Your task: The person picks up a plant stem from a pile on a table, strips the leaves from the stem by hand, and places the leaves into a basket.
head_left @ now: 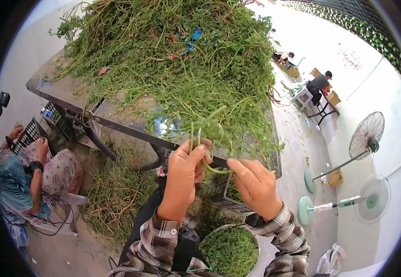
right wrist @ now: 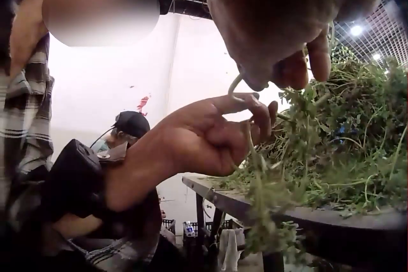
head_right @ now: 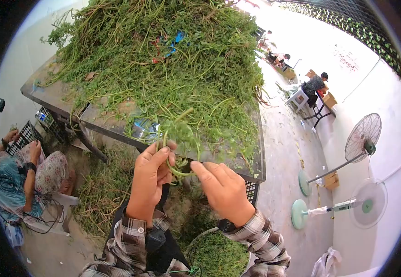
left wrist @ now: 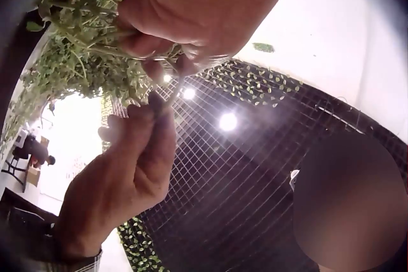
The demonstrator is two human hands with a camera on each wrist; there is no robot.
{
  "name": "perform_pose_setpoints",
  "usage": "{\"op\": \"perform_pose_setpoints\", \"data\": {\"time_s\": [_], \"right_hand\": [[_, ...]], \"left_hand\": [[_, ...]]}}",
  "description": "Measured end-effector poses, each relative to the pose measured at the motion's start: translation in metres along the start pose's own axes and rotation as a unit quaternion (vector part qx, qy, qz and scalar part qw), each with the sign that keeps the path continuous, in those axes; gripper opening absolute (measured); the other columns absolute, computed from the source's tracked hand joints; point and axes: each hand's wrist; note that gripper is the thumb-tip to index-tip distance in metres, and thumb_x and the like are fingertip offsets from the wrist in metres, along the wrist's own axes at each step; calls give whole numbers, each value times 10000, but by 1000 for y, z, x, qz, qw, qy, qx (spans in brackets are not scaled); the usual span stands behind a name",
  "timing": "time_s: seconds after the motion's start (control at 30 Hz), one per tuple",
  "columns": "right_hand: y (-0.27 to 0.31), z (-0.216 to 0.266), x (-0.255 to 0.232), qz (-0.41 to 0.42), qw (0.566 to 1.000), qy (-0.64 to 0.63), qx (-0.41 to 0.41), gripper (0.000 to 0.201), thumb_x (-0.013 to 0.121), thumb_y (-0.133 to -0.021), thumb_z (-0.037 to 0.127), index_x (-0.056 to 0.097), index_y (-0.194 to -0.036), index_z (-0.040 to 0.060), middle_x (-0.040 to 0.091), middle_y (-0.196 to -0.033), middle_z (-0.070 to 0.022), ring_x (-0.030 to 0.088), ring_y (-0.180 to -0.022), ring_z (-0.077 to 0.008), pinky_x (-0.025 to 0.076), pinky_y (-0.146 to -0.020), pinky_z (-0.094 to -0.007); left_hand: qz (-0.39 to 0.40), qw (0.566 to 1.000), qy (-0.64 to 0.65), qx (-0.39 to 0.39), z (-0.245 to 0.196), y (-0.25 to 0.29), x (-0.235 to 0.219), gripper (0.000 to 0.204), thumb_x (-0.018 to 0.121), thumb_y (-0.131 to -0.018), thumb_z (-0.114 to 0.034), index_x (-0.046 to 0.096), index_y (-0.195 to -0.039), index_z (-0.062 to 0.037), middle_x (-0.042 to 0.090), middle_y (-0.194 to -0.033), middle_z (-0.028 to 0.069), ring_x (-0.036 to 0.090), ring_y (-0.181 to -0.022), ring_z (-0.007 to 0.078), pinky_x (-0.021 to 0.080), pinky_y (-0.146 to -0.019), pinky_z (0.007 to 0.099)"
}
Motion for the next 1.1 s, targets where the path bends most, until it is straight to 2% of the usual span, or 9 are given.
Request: {"op": "perform_pose_setpoints", "data": {"time_s": [0.2,0.43,0.53,0.6,0.63,0.8,0.93,1.0,1.1], "right_hand": [[20,2,3,43,985,-92,138,292,562,-774,-19,581,-1062,21,605,-915,-144,606,-761,-287,493,-638,-345],[14,4,-1,43,962,-199,185,294,557,-774,-14,578,-1064,26,594,-908,-154,597,-728,-283,478,-614,-304],[9,3,-5,89,927,-255,261,268,543,-797,-3,574,-1063,12,589,-909,-133,585,-649,-216,459,-586,-259],[6,3,-10,78,874,-338,340,244,527,-819,6,575,-1059,2,578,-909,-97,553,-586,-134,441,-564,-227],[4,2,-14,70,870,-335,355,221,516,-838,13,584,-1047,-8,568,-918,-66,531,-568,-77,434,-550,-216],[4,-4,-28,2,856,-358,374,193,513,-867,43,599,-1029,-15,574,-901,-51,519,-563,-65,416,-519,-202],[7,-13,-36,-40,814,-415,404,216,497,-913,127,597,-1025,-29,614,-834,-62,503,-540,-64,402,-493,-194],[13,-21,-40,-114,792,-436,411,219,489,-918,139,601,-1007,-25,622,-817,-66,492,-529,-62,393,-480,-191],[29,-36,-33,-136,759,-462,439,215,494,-917,152,608,-987,-16,619,-801,-51,484,-525,-60,387,-472,-191]], "left_hand": [[-5,999,48,19,2,1,2,136,493,-927,-169,539,-1002,-65,526,-700,-44,301,-446,-9,241,-398,147],[19,999,36,12,-2,6,5,128,492,-933,-188,538,-969,-74,472,-666,-56,271,-452,-11,209,-401,150],[19,999,38,16,-6,7,5,136,498,-931,-196,546,-958,-73,452,-654,-65,263,-455,-19,188,-395,150],[15,999,37,13,-7,7,4,140,503,-928,-201,547,-956,-71,442,-649,-66,260,-458,-18,186,-397,148],[23,999,37,22,-6,7,4,149,506,-926,-209,549,-954,-68,433,-644,-67,253,-459,-17,185,-397,147],[33,999,16,21,-7,11,7,176,512,-922,-231,551,-947,-62,399,-621,-71,236,-461,-15,184,-398,144],[23,999,8,25,-5,11,7,177,498,-926,-236,551,-941,-68,377,-605,-74,236,-464,-15,175,-399,147],[24,999,8,25,-4,11,6,179,496,-926,-238,549,-938,-68,370,-601,-74,235,-464,-14,172,-399,149],[73,996,38,39,-5,11,4,204,498,-923,-253,536,-923,-53,360,-601,-72,242,-466,-8,185,-404,159]]}}
Point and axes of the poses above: each hand's wrist, its own y-axis away from the middle knuckle, its own x-axis out of the palm, z = x × y
